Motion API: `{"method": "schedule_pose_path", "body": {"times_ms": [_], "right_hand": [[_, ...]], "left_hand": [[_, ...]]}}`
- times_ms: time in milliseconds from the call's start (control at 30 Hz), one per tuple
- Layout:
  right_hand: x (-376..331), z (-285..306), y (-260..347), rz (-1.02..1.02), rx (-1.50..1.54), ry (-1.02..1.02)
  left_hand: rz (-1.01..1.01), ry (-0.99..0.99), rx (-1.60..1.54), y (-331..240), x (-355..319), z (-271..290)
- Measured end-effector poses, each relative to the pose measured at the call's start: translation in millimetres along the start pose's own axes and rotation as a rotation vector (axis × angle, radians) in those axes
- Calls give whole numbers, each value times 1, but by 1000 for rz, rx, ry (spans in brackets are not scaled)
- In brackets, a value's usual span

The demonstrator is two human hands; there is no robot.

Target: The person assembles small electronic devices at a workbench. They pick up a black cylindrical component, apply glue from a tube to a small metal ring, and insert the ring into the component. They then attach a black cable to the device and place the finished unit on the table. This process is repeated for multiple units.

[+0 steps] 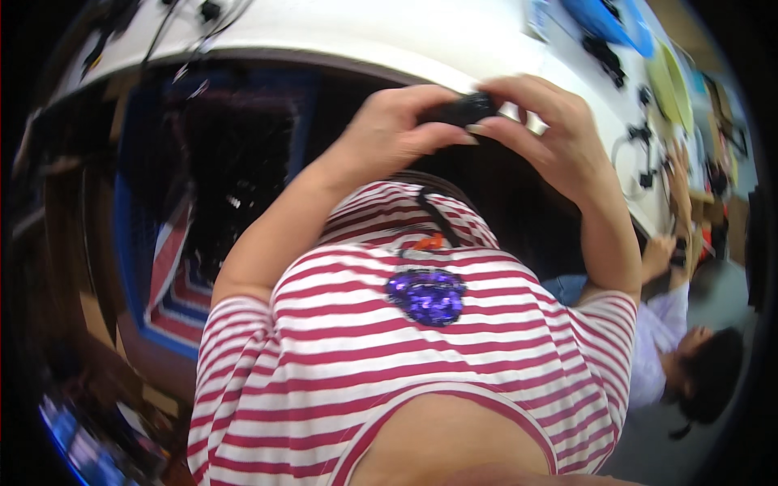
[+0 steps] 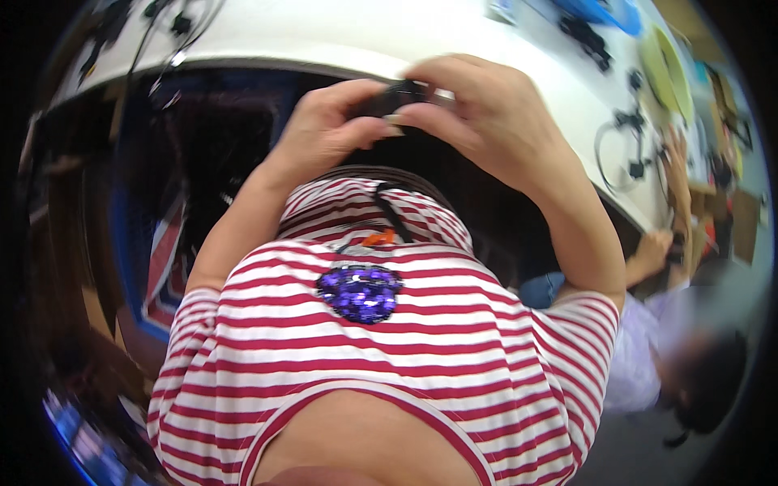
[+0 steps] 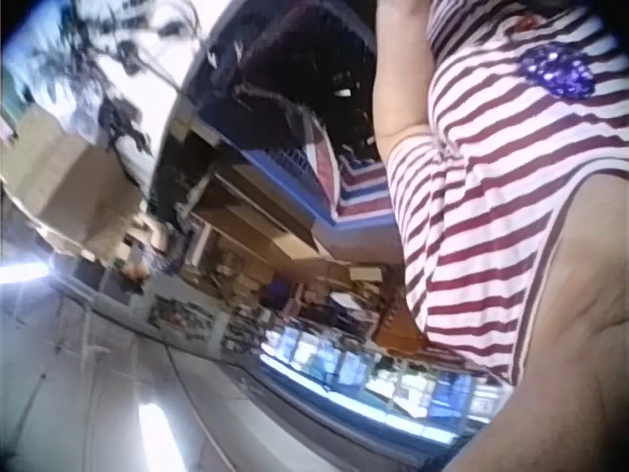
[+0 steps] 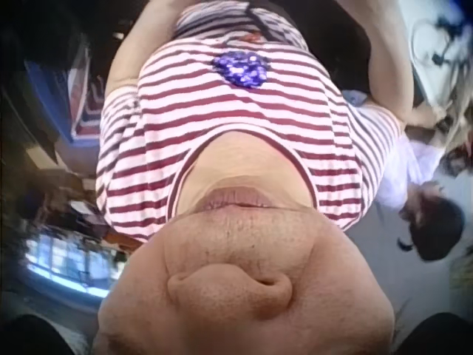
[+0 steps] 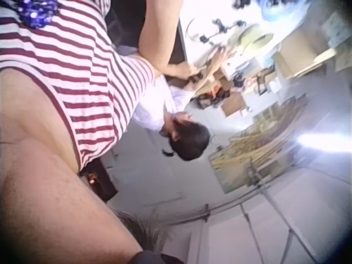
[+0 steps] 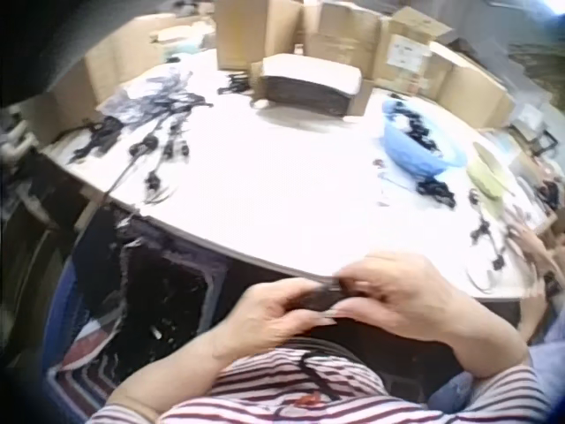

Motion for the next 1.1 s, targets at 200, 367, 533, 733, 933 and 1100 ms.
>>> {"method": "schedule_pose_path", "body": {"times_ms": [200, 367, 533, 733, 933, 1100], "right_hand": [[-6, -2, 9, -86, -11, 45], [-9, 1, 3, -8, -69, 170], [0, -11, 17, -124, -63, 127], [-13, -1, -19, -221, -279, 301], [-2, -2, 8, -339, -113, 246], [2, -10, 12, -128, -9, -36]], "left_hand": [[-224, 9, 26, 19, 4, -6], [-155, 163, -154, 17, -2, -3], [-172, 78, -111, 18, -6, 3], [-187, 90, -43, 15, -6, 5], [-216, 32, 75, 10, -5, 5], [-224, -48, 37, 15, 6, 3]]}}
Point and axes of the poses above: each hand's wrist, its own x-axis towards the middle knuckle, its own z-axis out of the back of the hand, y = z × x, the point moved 1 cm from there along x, towards the middle knuckle, and after that the axes turned 7 degrees about -x, right-handed, at the moved point
